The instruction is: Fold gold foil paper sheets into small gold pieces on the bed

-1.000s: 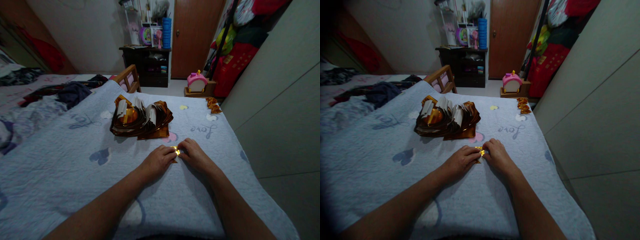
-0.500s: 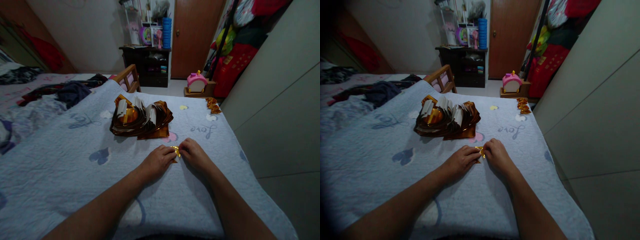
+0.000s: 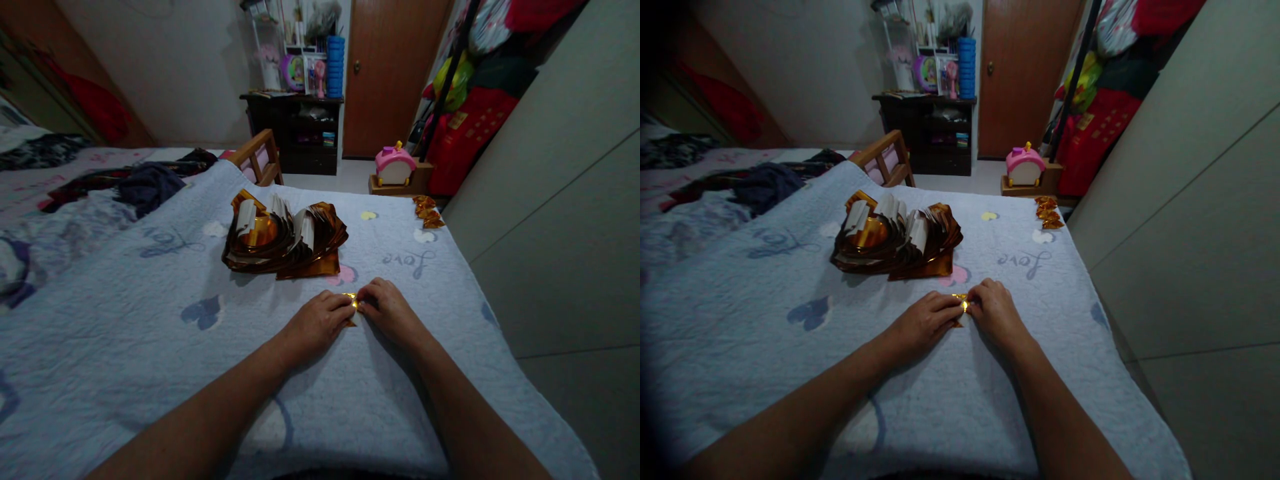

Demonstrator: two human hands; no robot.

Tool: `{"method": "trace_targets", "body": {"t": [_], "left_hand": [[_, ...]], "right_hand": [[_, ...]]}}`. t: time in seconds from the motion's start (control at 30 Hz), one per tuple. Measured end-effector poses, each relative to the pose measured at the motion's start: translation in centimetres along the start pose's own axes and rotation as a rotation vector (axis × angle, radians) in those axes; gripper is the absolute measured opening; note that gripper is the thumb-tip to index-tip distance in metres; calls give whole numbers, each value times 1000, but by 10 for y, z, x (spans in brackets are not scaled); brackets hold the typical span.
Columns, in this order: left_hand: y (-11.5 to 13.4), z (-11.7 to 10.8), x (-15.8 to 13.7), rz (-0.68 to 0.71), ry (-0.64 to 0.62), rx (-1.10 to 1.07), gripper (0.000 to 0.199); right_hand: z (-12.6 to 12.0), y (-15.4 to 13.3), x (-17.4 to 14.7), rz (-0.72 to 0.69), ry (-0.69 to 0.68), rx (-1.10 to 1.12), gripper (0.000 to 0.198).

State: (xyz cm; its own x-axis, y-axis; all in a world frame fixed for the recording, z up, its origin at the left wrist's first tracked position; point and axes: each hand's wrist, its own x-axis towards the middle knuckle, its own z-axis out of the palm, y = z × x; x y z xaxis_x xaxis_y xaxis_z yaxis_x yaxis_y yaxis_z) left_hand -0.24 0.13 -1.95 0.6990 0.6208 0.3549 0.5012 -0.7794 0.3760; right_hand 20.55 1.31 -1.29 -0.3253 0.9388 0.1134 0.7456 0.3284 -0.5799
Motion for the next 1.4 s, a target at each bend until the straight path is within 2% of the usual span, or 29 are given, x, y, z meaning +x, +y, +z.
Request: {"method": "trace_targets", "body": {"t": [0.47,0.6,0.7,0.83,1.03,1.13,1.3,1.4], "left_hand": [[-2,2,-1,16,11,5,23],[-2,1,-1,20,18,-13,27],[-2,0,-2,14,23,-42,27],[-3,-3,-4,-48,36,-92,17],[-7,-11,-7,-152,74,-47,8],[-8,-12,-7,-130,61,-45,5],[-8,-10,-8,-72,81,-35,9],[-7,-13,-10,-50,66,-56,13]], "right_hand": [[-8,8,-4,-39,-41,65,24],[-7,8,-1,-62,11,118,23],[-1,5,2,-90,54,59,23],[4,1,5,-81,43,-32,16],[1,0,3,-78,42,-20,13],[0,-2,3,-89,58,-8,15],[-3,-7,4,-152,-47,-1,14],[-6,-11,3,-153,-65,12,17]]}}
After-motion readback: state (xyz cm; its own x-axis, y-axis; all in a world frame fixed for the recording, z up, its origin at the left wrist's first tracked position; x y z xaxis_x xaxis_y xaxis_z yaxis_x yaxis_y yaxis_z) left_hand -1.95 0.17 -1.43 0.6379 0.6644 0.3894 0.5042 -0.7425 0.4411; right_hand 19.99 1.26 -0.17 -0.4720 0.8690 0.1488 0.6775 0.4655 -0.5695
